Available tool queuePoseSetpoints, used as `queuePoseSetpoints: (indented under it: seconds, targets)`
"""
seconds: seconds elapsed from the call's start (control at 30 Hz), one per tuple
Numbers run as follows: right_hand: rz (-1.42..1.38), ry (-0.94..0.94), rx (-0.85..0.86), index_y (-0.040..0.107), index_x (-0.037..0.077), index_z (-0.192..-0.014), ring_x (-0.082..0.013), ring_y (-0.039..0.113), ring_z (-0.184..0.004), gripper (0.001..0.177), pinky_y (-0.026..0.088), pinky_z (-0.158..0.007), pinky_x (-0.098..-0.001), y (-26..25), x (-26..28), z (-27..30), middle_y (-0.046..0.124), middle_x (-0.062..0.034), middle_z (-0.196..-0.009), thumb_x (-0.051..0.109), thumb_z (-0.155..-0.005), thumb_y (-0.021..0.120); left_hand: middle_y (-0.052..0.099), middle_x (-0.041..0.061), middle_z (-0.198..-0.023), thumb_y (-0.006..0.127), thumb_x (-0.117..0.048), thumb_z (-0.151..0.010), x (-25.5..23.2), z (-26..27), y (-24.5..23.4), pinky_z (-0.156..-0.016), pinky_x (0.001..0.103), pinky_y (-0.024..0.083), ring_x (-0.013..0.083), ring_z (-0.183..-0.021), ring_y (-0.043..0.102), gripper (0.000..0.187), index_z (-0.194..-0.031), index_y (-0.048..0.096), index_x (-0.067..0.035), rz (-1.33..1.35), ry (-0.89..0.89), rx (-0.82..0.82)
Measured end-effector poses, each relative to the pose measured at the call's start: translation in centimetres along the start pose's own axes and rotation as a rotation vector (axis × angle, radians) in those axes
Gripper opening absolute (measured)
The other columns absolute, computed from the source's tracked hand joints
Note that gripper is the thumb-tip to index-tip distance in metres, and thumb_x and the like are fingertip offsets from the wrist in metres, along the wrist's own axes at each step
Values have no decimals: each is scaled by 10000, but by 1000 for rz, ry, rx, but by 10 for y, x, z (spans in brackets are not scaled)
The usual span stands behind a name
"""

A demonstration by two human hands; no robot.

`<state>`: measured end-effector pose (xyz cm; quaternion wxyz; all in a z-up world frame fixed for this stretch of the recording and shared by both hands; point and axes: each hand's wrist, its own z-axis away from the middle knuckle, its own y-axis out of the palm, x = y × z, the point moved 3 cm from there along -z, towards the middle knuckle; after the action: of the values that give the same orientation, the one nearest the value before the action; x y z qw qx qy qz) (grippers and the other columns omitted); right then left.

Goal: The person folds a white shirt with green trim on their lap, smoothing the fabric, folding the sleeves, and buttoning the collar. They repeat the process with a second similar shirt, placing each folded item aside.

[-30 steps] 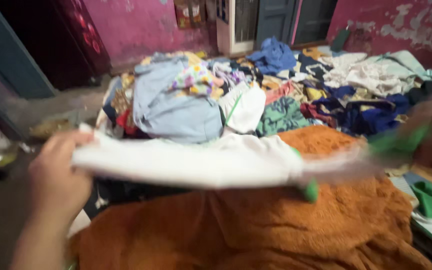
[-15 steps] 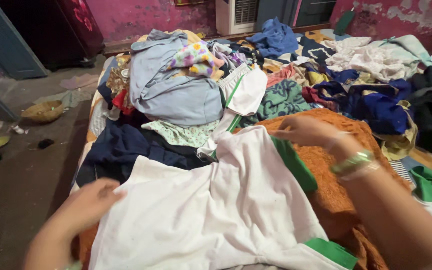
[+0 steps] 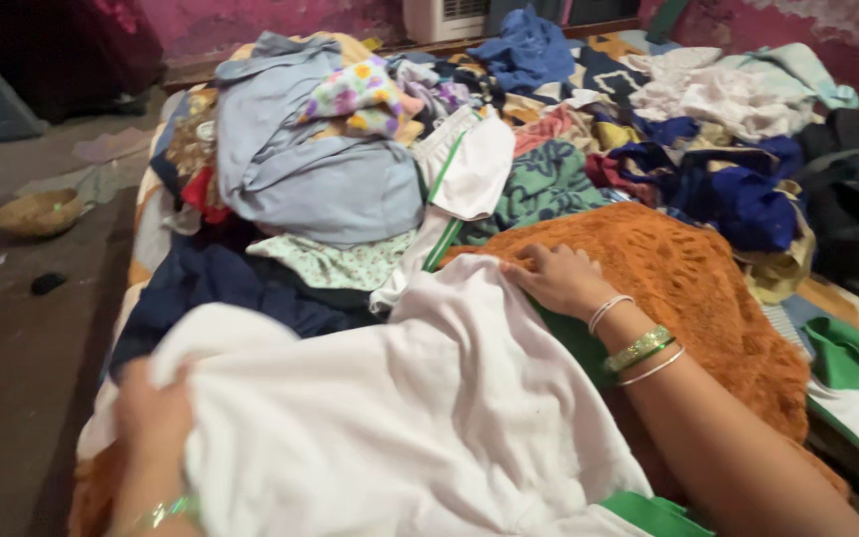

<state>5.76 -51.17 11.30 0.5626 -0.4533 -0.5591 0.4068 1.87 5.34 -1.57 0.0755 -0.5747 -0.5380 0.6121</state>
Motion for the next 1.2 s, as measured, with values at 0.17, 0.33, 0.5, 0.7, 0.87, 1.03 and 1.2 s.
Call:
queuePoseSetpoints:
  seconds: [0.17,0.33,0.5,0.7,0.87,1.03,1.2]
  targets:
    - [-131,-142,-58,678,127,-1244,-419,688,-995,476,532,-878,-489,5,-18,7,721,-243,-1035,485,-931,655,703,324,-1176,831,-425,-871,76,-13,-25,-1039,545,510,479,-1173,667,597,-1243,689,20,-185,-74,-17]
    - [-751,-62,-53,694,83,-1176,-176,670,-806,305,554,-699,-344,-14,-22,15,742,-97,-890,205,-898,720,660,282,-1250,807,-509,-815,-39,9,-18,-957,573,492,471,-1165,619,647,-1334,703,-138,-432,190,-31]
    - [-1151,-224,-282,680,22,-1187,-67,622,-832,199,523,-703,-228,-66,-35,46,683,-10,-959,108,-1009,665,682,156,-1244,699,-480,-877,-199,86,-10,-957,553,494,403,-1146,634,475,-1238,691,-172,-305,510,213]
    - [-1162,16,13,586,119,-1377,-70,682,-914,446,568,-762,-241,-75,-47,89,732,6,-1112,99,-936,645,683,143,-1176,735,-368,-834,-278,155,-17,-949,502,490,379,-1101,630,388,-1145,704,-139,-14,662,326]
    - [-1057,-177,180,488,112,-1484,-78,672,-973,581,574,-839,-260,-68,-33,96,737,-30,-1122,95,-929,658,670,175,-1126,784,-341,-801,-341,231,-33,-925,445,488,361,-1073,623,461,-1148,677,-56,421,921,549]
    - [-1218,-250,162,643,29,-1365,-79,678,-938,391,581,-832,-262,-69,-23,72,749,-11,-1066,114,-983,642,715,176,-955,631,-562,-909,-380,298,-39,-823,492,515,378,-953,679,525,-1116,685,-82,97,1051,841]
    - [-1288,-354,34,710,13,-1271,-73,676,-898,289,560,-809,-260,-76,-18,58,752,-8,-1019,106,-1003,651,727,162,-925,630,-739,-850,-365,277,-46,-803,495,553,367,-905,711,678,-995,747,-87,-303,829,890]
